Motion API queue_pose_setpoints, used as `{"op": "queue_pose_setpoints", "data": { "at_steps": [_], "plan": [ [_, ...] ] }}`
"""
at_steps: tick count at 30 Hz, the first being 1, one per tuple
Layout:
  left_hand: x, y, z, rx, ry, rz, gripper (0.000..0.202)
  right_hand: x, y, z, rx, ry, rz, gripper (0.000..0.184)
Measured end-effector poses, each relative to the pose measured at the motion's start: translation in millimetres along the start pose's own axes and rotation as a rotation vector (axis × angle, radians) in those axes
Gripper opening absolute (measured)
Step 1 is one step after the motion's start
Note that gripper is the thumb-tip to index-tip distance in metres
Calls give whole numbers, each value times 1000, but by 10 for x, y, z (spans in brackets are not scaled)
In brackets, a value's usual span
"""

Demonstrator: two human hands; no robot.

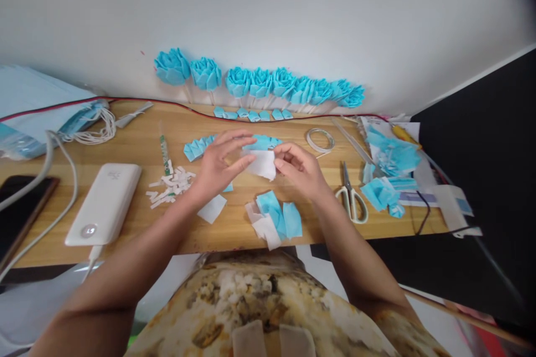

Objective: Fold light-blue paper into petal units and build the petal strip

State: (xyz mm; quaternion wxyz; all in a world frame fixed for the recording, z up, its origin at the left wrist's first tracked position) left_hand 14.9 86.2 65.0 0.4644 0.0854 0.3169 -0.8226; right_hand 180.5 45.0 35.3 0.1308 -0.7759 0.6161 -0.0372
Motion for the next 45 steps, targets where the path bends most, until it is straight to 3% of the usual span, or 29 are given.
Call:
{"op": "queue_pose_setpoints", "data": {
  "at_steps": [4,9,13,17,20,23,28,32,36,40,45],
  "plan": [
    [-4,116,-7,50,-26,-81,15,12,101,-38,64,9,-45,18],
    [27,193,-282,231,-301,-135,20,1,64,22,64,39,-15,22],
    [60,213,-447,340,-418,-176,26,102,-361,117,-2,80,213,27],
    [98,333,-528,258,-471,-346,29,315,-916,17,184,105,370,25],
    [97,400,-500,98,-406,-433,34,471,-1262,-66,443,160,405,26],
    [99,442,-490,-38,-350,-454,41,533,-1427,-3,673,247,317,29],
    [65,379,-459,-150,-273,-339,42,494,-1427,83,1038,240,187,31],
    [62,307,-467,-73,-302,-254,41,429,-1392,165,1167,205,158,31],
    [76,240,-438,-21,-318,-176,39,310,-1384,378,1263,257,91,33],
    [33,250,-243,-83,-112,-176,31,166,-1370,584,1360,348,22,29],
    [30,319,-140,-191,65,-220,39,122,-1460,633,1329,416,74,26]
  ]
}}
Point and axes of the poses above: each hand's wrist, its own x-axis away from the middle knuckle, its own y-axis out of the palm, z = x × y, the point moved 10 cm from there along -x, towards the middle knuckle, and after that the axes turned 10 degrees about -z, right-handed, at the moved point
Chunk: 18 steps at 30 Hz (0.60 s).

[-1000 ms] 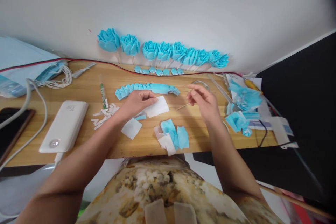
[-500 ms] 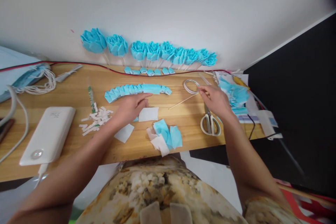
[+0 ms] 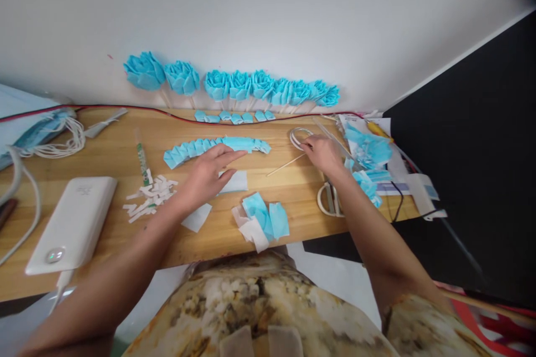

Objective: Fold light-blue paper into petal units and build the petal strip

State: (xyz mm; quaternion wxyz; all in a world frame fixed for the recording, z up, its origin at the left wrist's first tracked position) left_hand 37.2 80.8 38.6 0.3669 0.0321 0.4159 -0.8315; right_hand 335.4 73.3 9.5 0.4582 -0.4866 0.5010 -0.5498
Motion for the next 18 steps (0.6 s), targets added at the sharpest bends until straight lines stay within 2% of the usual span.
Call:
{"op": "queue_pose_setpoints", "data": {
  "at_steps": [2,4,6,7,8,11,15,18],
  "plan": [
    [3,-12,-9,-38,-15,11,45,51,-115,64,-81,34,62,24],
    [10,-74,11,-54,-29,55,48,169,-311,108,-254,60,172,23],
    [22,-171,65,-41,-30,124,43,333,-505,89,-559,49,277,22],
    [30,-220,86,-14,-34,160,40,408,-571,24,-780,1,301,23],
    [38,-253,87,39,-51,184,37,465,-594,-80,-1010,-52,280,25],
    [46,-184,-18,394,-153,150,38,567,-496,-577,-1505,-143,31,31],
    [44,156,-14,962,-229,-47,50,625,-381,-1068,-1778,-160,-89,32],
    [58,337,84,1198,-281,-177,45,586,-245,-1293,-1877,-147,-166,29]
  ]
}}
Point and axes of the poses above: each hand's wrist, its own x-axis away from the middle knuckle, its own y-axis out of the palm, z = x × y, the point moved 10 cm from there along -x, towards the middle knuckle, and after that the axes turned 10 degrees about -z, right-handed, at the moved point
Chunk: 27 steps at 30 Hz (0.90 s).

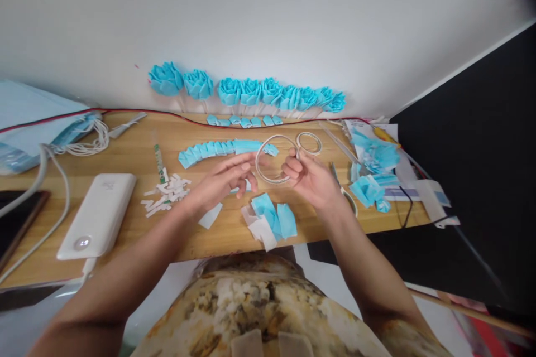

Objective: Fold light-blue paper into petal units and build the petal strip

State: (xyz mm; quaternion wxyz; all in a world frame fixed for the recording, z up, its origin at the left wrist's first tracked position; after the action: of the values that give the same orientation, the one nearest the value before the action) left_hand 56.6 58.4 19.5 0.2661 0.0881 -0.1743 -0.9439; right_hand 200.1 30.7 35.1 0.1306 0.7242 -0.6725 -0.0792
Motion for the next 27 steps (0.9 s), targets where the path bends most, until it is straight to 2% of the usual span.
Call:
{"op": "queue_pose_setpoints", "data": {
  "at_steps": [4,9,12,16,19,21,24,27],
  "plan": [
    [5,57,-32,149,-45,-19,36,-87,81,185,-92,58,-32,32],
    [24,47,-108,198,-127,-54,35,-143,91,242,-7,74,-80,36],
    [29,31,-119,158,-155,-54,37,-159,75,163,111,45,-97,41],
    [13,-15,-82,108,-144,-19,36,-151,139,-74,379,-13,-158,42],
    [8,-56,-90,46,-165,-5,33,-135,265,-237,662,-33,-236,34],
    [14,-74,-106,-3,-193,-7,30,-135,304,-310,776,-42,-246,27],
    [22,-88,-47,-16,-152,-5,29,-150,264,-360,700,-72,-215,27],
    [31,-73,61,13,-68,-13,31,-156,163,-289,564,-103,-196,31]
  ]
}}
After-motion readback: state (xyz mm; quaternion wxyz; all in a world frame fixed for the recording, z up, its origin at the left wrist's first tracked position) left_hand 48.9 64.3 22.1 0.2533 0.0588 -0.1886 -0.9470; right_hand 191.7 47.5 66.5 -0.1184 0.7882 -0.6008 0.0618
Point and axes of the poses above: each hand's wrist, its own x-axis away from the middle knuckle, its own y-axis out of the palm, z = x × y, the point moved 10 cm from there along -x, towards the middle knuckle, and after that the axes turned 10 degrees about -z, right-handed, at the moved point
